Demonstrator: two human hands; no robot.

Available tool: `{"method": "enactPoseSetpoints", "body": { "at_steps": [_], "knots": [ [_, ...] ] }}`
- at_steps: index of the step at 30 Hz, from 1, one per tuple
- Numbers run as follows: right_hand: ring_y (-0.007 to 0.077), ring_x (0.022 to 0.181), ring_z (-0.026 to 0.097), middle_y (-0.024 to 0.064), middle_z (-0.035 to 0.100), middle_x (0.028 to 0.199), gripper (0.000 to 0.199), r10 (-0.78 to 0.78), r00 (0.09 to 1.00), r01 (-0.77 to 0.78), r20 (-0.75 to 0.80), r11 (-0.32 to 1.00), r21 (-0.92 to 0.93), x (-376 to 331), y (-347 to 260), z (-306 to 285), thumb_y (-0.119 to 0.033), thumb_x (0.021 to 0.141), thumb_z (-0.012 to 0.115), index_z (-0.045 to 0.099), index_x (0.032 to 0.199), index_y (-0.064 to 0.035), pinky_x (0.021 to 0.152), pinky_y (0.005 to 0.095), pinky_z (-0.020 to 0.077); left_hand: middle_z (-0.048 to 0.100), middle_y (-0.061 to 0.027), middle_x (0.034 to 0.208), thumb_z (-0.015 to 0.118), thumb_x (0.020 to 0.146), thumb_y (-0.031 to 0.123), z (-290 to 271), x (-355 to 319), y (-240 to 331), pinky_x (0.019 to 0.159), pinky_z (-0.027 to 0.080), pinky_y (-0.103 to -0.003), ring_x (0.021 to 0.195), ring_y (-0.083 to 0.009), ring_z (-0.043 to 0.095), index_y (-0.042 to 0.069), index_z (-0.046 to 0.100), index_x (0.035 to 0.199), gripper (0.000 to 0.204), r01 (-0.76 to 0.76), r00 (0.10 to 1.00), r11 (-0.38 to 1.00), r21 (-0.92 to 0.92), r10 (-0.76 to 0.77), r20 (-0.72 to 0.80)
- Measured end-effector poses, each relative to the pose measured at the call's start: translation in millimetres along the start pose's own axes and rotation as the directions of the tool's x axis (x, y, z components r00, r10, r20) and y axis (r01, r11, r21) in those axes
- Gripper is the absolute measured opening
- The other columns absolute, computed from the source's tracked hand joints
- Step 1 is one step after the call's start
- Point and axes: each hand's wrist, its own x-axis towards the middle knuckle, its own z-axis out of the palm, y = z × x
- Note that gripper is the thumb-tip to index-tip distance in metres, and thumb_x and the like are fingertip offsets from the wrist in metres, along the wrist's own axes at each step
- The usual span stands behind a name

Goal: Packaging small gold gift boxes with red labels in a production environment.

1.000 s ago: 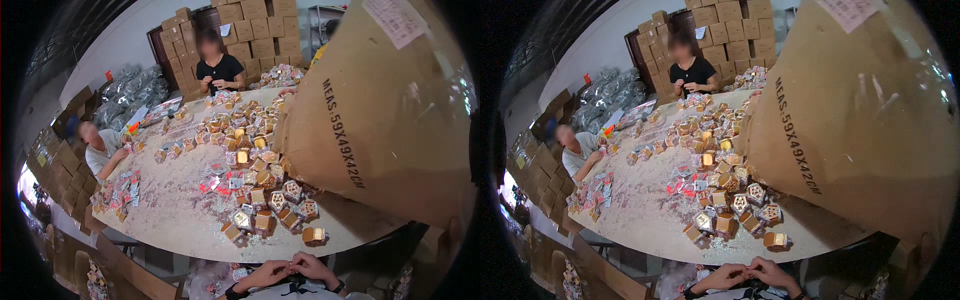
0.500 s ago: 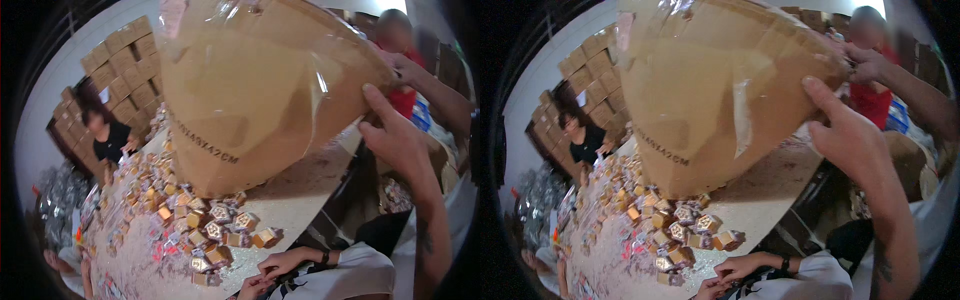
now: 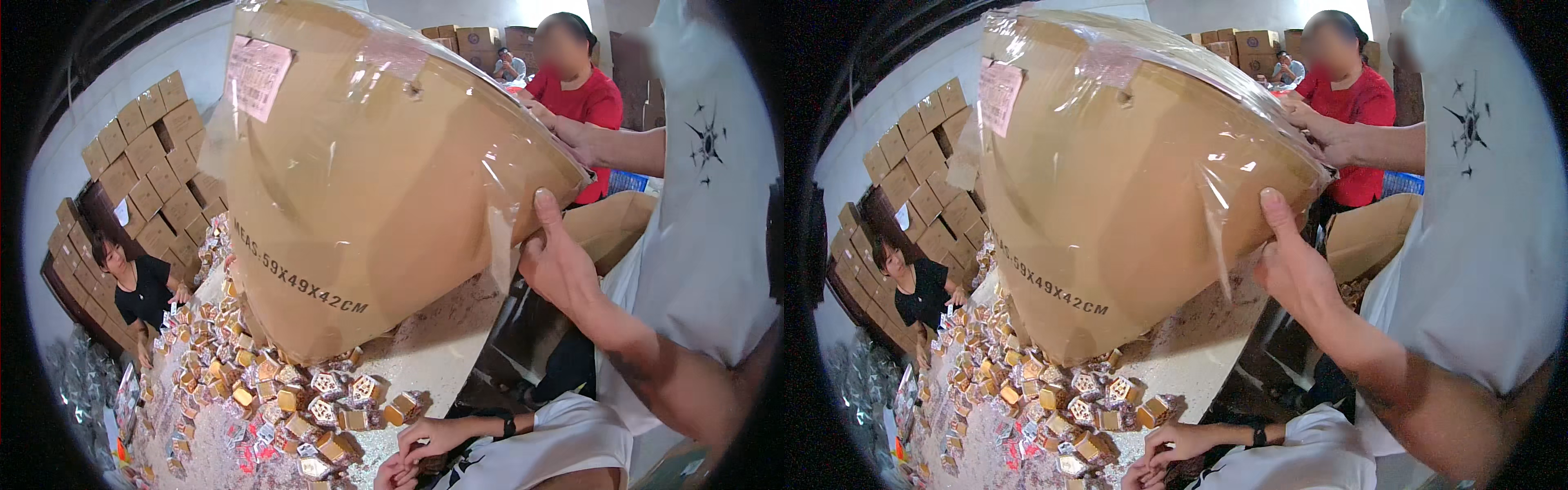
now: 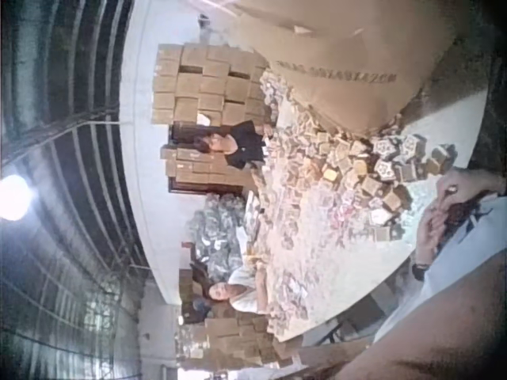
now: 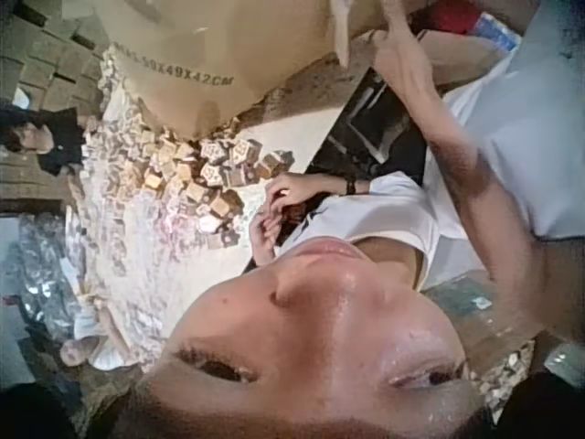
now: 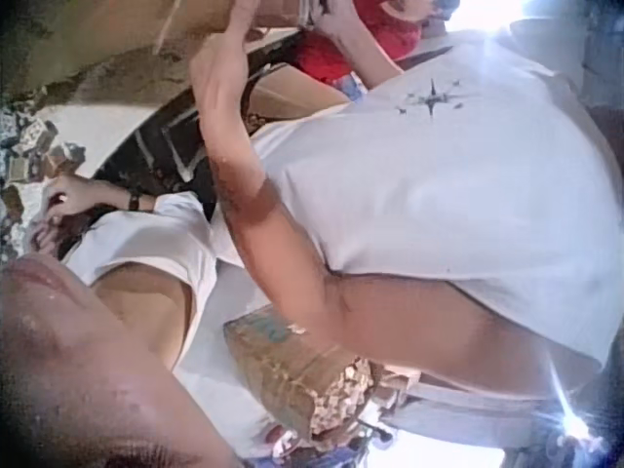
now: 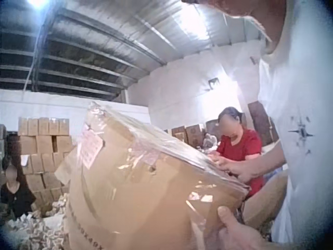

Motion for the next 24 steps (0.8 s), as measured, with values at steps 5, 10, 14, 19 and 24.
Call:
{"method": "enactPoseSetpoints", "body": {
  "at_steps": [5,10,14,19,24],
  "knots": [
    [0.0082,0.069,0.054,0.0024,0.060,0.074,0.008,0.074,0.996,-0.070,-0.048,0.995,0.071,10,18,4,-0.007,0.083,0.064,0.061,0.083,0.0004,0.062,0.0248,0.0438,0.047,0.0021,0.062,0.062,0.088,0.015,-16,3,-14,0.046,0.031,-0.019,0.048,-0.0035,0.036,0.006,0.055,0.082,0.013,-0.510,0.839,0.668,0.542,0.524,0.144],
    [0.0095,0.071,0.058,0.0054,0.064,0.077,0.007,0.245,0.959,-0.252,0.145,0.967,0.030,25,17,3,-0.004,0.081,0.065,0.065,0.085,0.0014,0.064,0.0249,0.0469,0.061,-0.0067,0.080,0.055,0.091,0.013,-47,-4,-27,0.061,0.044,-0.036,0.068,-0.0235,0.053,0.013,0.064,0.094,0.009,-0.352,0.503,-0.326,0.877,0.724,0.472],
    [0.0074,0.071,0.058,0.0042,0.065,0.077,0.006,0.382,0.828,-0.446,0.410,0.893,0.068,35,18,6,-0.005,0.082,0.065,0.065,0.085,0.0005,0.062,0.0225,0.0480,0.056,-0.0083,0.076,0.071,0.070,0.003,-40,-17,-25,0.057,0.045,-0.031,0.072,-0.0260,0.056,0.010,0.065,0.098,0.030,-0.448,0.322,-0.184,0.875,0.879,0.350],
    [0.0055,0.058,0.055,0.0011,0.062,0.068,0.010,0.354,0.767,-0.431,0.535,0.902,0.021,45,34,12,-0.009,0.081,0.068,0.065,0.082,0.0002,0.052,0.0217,0.0450,0.061,-0.0054,0.089,0.070,0.067,0.001,-45,-27,-7,0.070,0.046,-0.031,0.082,-0.0230,0.057,0.012,0.067,0.099,0.034,-0.550,0.491,-0.204,0.810,0.706,0.511],
    [0.0073,0.060,0.056,0.0037,0.062,0.069,0.010,0.335,0.619,-0.598,0.710,0.788,0.149,57,42,14,-0.005,0.080,0.067,0.062,0.080,0.0029,0.055,0.0216,0.0465,0.057,-0.0053,0.088,0.072,0.068,0.004,-42,-27,0,0.068,0.045,-0.032,0.081,-0.0238,0.055,0.008,0.060,0.089,0.024,-0.611,0.470,-0.207,0.764,0.681,0.561]
  ]
}}
